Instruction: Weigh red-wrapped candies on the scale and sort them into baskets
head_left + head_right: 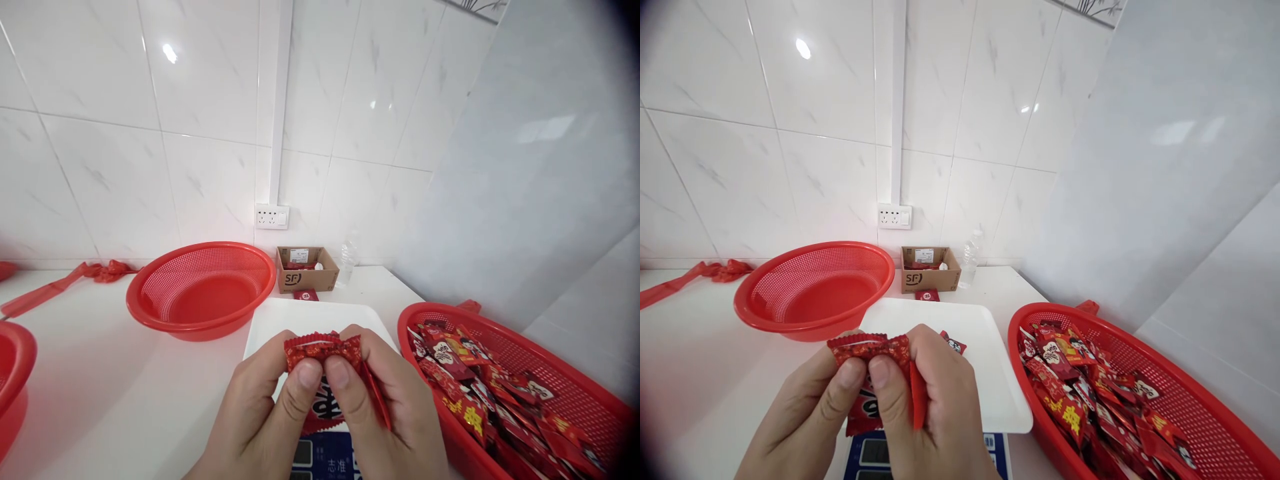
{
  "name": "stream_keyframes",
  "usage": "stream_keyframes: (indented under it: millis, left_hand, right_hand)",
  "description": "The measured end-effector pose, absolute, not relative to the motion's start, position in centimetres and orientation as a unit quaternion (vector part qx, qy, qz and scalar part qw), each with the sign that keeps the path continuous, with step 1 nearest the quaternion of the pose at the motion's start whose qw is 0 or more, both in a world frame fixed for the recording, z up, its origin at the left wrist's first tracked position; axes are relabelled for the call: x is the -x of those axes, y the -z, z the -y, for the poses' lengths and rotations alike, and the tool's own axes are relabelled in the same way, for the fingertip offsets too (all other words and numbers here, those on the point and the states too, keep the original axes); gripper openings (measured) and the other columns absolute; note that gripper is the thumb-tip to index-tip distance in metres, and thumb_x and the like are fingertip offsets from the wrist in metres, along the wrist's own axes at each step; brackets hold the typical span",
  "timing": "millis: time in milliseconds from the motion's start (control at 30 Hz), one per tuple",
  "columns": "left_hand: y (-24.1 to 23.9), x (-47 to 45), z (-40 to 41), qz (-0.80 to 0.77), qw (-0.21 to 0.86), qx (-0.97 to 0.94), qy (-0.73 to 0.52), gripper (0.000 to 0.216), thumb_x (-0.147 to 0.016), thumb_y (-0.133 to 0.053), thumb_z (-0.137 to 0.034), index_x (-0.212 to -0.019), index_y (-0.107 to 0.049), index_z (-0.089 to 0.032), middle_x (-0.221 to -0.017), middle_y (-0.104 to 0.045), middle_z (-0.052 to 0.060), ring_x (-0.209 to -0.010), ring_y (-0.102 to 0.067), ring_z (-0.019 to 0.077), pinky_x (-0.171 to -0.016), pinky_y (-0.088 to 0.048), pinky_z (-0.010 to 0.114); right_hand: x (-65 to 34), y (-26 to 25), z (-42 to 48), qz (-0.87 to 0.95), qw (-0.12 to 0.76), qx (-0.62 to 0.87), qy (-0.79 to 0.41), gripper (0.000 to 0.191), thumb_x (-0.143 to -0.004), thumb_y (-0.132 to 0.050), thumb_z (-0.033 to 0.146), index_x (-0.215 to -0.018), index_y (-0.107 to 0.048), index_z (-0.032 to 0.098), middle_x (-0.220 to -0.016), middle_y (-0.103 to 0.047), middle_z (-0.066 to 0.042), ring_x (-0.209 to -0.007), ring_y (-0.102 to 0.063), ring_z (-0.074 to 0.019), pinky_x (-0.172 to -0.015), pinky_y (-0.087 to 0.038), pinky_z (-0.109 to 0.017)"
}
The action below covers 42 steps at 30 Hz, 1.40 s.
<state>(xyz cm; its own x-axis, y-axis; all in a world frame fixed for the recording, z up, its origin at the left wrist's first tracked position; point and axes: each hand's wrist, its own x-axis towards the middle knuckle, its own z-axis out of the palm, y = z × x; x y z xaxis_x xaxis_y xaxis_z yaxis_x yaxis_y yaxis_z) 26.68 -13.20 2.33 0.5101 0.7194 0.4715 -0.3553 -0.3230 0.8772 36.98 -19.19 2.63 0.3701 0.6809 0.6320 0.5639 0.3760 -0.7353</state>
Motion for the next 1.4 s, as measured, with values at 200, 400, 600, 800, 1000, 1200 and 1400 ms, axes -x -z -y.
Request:
stream_keyframes:
  millis: [200,400,600,800,1000,1200,1400]
  left_hand:
    - [-2.73,-26.59,13.55,-0.166,0.560,-0.674,-0.452,0.030,-0.087,-0.059,-0.048,-0.081,-0.071,-0.021,-0.073,-0.068,0.003,-0.067,-0.061,0.0189,-0.063,-0.052,0.025]
    - [-2.50,-26.53,13.41,-0.129,0.572,-0.692,-0.422,0.033,-0.091,-0.054,-0.046,-0.097,-0.072,-0.019,-0.082,-0.072,0.007,-0.075,-0.066,0.0223,-0.072,-0.054,0.030]
    - [-2.43,-26.36,13.02,-0.129,0.601,-0.654,-0.441,0.026,-0.091,-0.057,-0.039,-0.099,-0.074,-0.022,-0.091,-0.073,0.006,-0.079,-0.066,0.0207,-0.072,-0.056,0.027]
    - [-2.47,-26.39,13.11,-0.125,0.598,-0.634,-0.475,0.025,-0.090,-0.059,-0.042,-0.094,-0.076,-0.024,-0.078,-0.072,0.002,-0.065,-0.062,0.0156,-0.061,-0.053,0.022]
    - [-2.33,-26.44,13.03,-0.135,0.616,-0.630,-0.454,0.028,-0.089,-0.060,-0.046,-0.092,-0.077,-0.024,-0.078,-0.072,0.002,-0.067,-0.062,0.0160,-0.065,-0.053,0.023]
    - [-2.16,-26.86,13.06,-0.127,0.628,-0.613,-0.462,0.035,-0.090,-0.055,-0.052,-0.094,-0.076,-0.024,-0.086,-0.074,0.004,-0.074,-0.066,0.0198,-0.067,-0.056,0.026]
    - [-2.14,-26.67,12.95,-0.132,0.614,-0.605,-0.489,0.021,-0.090,-0.061,-0.039,-0.102,-0.073,-0.026,-0.097,-0.073,0.003,-0.090,-0.066,0.0214,-0.079,-0.057,0.029]
  right_hand:
    - [-36.64,-2.65,19.39,0.517,0.627,0.582,-0.019,0.034,-0.093,-0.049,0.042,-0.065,-0.047,0.022,-0.056,-0.048,0.003,-0.050,-0.046,-0.0125,-0.049,-0.038,-0.025]
    - [-36.54,-2.80,19.15,0.508,0.662,0.549,-0.044,0.033,-0.094,-0.049,0.043,-0.069,-0.054,0.022,-0.055,-0.056,0.002,-0.048,-0.048,-0.0128,-0.048,-0.038,-0.025]
    - [-37.04,-2.40,18.64,0.523,0.664,0.528,-0.087,0.040,-0.088,-0.053,0.059,-0.073,-0.057,0.022,-0.057,-0.055,0.003,-0.051,-0.047,-0.0125,-0.050,-0.039,-0.024]
    - [-37.12,-2.53,18.66,0.558,0.628,0.521,-0.152,0.044,-0.085,-0.054,0.063,-0.073,-0.058,0.021,-0.059,-0.053,0.002,-0.052,-0.044,-0.0130,-0.048,-0.035,-0.026]
    - [-36.94,-2.57,18.83,0.551,0.625,0.539,-0.128,0.045,-0.088,-0.052,0.060,-0.066,-0.054,0.021,-0.057,-0.048,0.003,-0.052,-0.044,-0.0122,-0.051,-0.038,-0.025]
    - [-37.10,-2.46,18.78,0.549,0.635,0.532,-0.115,0.038,-0.088,-0.056,0.055,-0.071,-0.057,0.021,-0.059,-0.056,0.002,-0.052,-0.049,-0.0121,-0.050,-0.041,-0.024]
    - [-36.81,-2.46,18.70,0.537,0.645,0.534,-0.102,0.028,-0.092,-0.052,0.041,-0.073,-0.057,0.022,-0.063,-0.058,0.002,-0.057,-0.052,-0.0125,-0.055,-0.043,-0.024]
